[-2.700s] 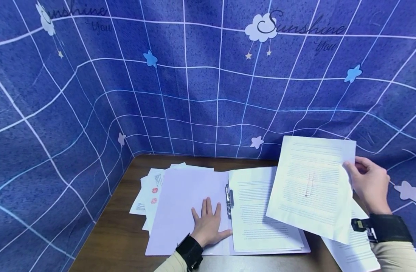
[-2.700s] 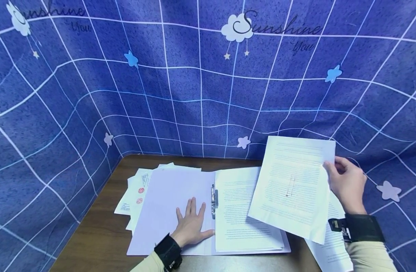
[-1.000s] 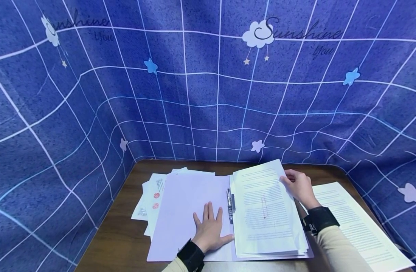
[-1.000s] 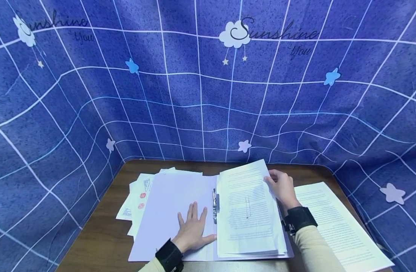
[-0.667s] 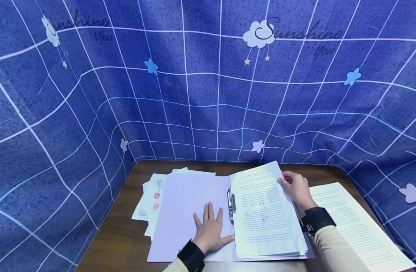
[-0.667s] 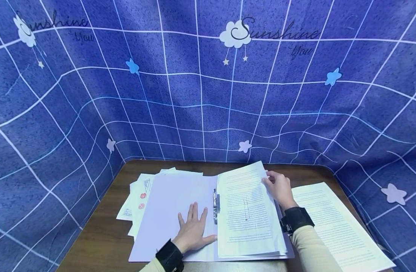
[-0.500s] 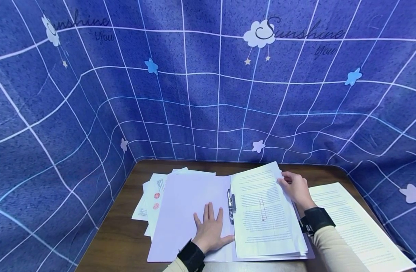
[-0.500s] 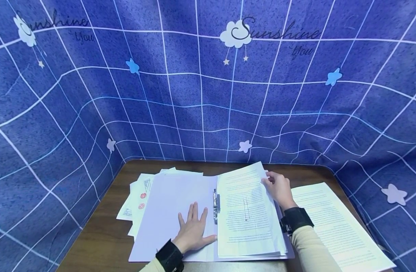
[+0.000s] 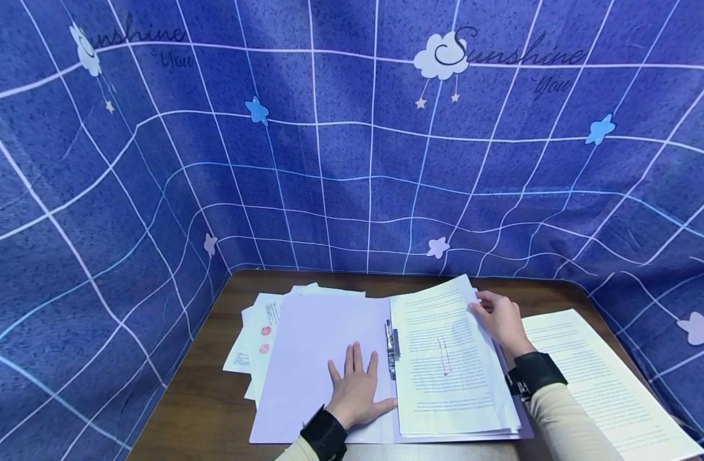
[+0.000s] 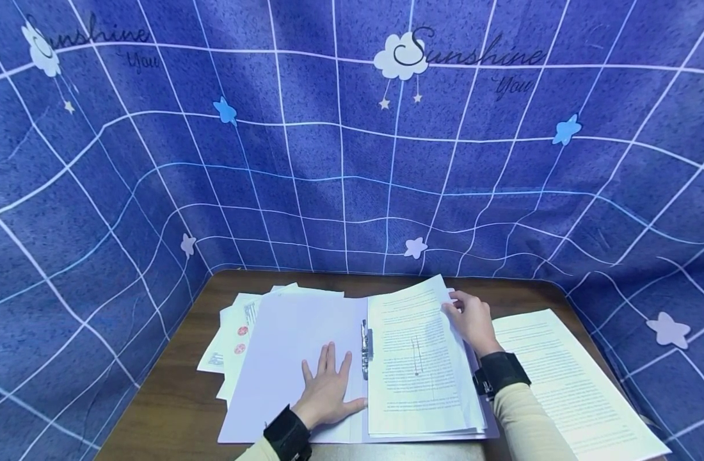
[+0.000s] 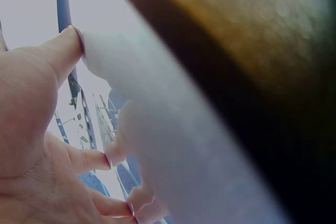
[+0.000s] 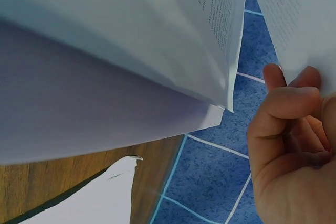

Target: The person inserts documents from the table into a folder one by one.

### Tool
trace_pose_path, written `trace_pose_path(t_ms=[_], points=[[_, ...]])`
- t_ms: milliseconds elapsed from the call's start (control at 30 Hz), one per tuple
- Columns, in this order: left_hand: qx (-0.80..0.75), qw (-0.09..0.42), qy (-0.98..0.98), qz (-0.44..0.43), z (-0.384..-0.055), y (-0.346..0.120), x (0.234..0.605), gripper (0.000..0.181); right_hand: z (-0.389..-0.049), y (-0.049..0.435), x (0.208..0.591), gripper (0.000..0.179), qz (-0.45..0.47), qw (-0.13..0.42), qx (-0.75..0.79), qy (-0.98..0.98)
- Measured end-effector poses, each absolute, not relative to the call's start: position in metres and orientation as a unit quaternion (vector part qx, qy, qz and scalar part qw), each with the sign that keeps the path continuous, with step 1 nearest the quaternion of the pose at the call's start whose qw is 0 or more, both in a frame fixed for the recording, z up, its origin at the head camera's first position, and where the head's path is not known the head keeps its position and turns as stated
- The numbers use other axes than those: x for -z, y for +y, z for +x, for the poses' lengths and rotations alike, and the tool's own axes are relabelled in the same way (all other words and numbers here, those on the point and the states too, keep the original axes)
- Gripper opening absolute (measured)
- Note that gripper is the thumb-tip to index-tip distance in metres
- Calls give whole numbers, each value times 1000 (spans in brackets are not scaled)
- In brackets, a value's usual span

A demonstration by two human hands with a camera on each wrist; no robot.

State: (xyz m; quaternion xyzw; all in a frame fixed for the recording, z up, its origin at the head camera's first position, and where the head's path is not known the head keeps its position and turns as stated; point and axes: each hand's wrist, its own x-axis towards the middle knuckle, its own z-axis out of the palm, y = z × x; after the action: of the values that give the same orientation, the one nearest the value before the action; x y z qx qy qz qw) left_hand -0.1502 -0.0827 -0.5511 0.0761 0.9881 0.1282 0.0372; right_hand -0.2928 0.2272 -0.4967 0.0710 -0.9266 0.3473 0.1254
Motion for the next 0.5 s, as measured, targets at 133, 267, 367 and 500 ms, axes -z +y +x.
trace_pose_path(t_ms=[133, 267, 367, 500], points=[[-128, 36, 988, 75, -150, -83, 552, 105, -293, 228, 499, 37, 72, 130, -346, -926], [-127, 40, 988, 75, -151, -82, 552, 105, -292, 230, 501, 44, 83, 142, -340, -926], [-128, 43, 988, 75, -151, -83, 552, 105, -290, 231, 502, 48, 96, 144, -332, -927], [-132, 44, 988, 73, -151, -83, 551, 105, -288, 233, 502, 44, 112, 131, -316, -933]])
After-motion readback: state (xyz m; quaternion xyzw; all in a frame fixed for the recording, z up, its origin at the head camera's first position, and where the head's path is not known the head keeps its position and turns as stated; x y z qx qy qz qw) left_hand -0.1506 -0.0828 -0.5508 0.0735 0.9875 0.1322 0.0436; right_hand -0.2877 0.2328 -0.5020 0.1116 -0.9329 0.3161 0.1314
